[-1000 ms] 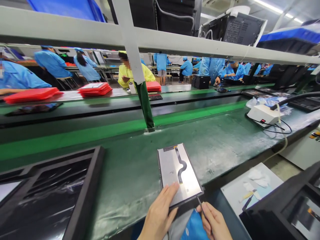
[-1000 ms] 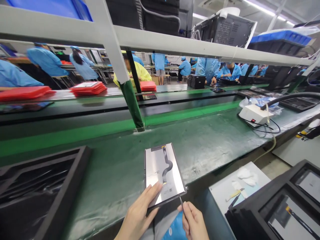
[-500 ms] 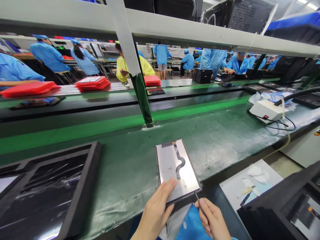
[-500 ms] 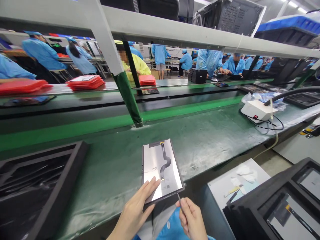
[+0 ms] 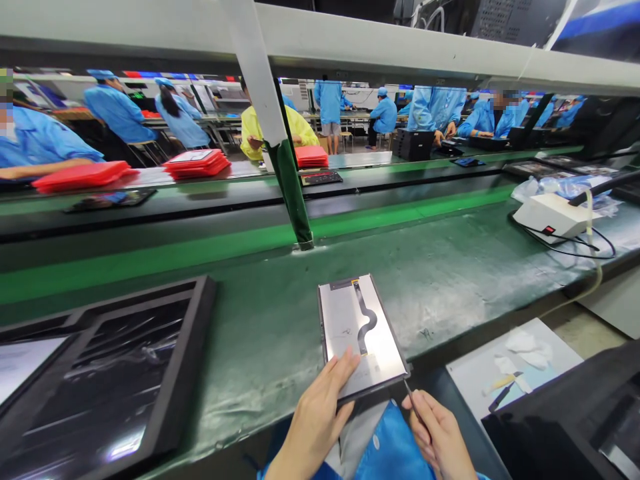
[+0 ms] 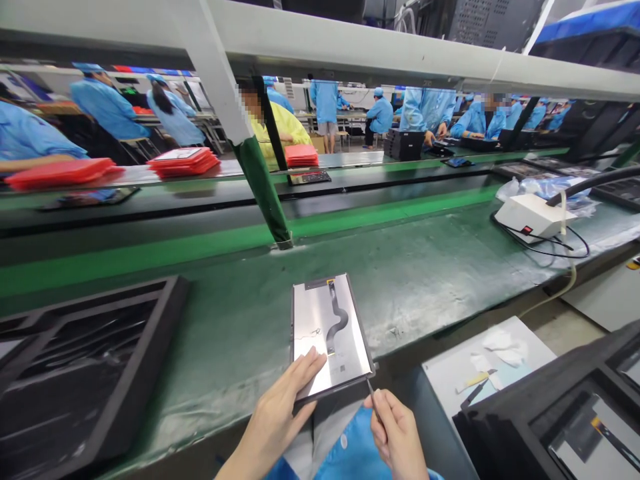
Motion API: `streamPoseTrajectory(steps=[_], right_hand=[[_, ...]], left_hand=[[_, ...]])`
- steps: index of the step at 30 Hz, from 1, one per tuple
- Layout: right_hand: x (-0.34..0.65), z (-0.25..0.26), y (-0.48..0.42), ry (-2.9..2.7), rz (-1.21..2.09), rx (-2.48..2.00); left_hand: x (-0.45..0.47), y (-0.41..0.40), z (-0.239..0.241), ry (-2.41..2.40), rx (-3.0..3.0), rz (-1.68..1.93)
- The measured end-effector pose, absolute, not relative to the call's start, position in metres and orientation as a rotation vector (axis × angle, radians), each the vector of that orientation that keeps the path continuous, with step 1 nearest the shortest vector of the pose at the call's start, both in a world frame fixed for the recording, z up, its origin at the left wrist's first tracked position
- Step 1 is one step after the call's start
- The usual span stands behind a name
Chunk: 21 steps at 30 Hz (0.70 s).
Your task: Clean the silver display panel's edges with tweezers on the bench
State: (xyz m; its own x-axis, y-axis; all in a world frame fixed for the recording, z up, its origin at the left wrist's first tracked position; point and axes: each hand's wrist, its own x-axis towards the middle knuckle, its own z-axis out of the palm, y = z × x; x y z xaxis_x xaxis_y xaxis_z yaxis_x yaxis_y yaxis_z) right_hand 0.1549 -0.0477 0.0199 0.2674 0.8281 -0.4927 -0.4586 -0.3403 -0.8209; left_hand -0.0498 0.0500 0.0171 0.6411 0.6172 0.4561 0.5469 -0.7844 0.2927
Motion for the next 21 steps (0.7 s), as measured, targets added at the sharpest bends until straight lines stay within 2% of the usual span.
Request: streamPoseTrajectory(steps=[21], right_hand=[[0.171, 0.036, -0.05, -0.325, 1.269, -1.418]], left_hand=[[-0.052, 0.049, 0.015, 0.977, 2.701, 0.784]])
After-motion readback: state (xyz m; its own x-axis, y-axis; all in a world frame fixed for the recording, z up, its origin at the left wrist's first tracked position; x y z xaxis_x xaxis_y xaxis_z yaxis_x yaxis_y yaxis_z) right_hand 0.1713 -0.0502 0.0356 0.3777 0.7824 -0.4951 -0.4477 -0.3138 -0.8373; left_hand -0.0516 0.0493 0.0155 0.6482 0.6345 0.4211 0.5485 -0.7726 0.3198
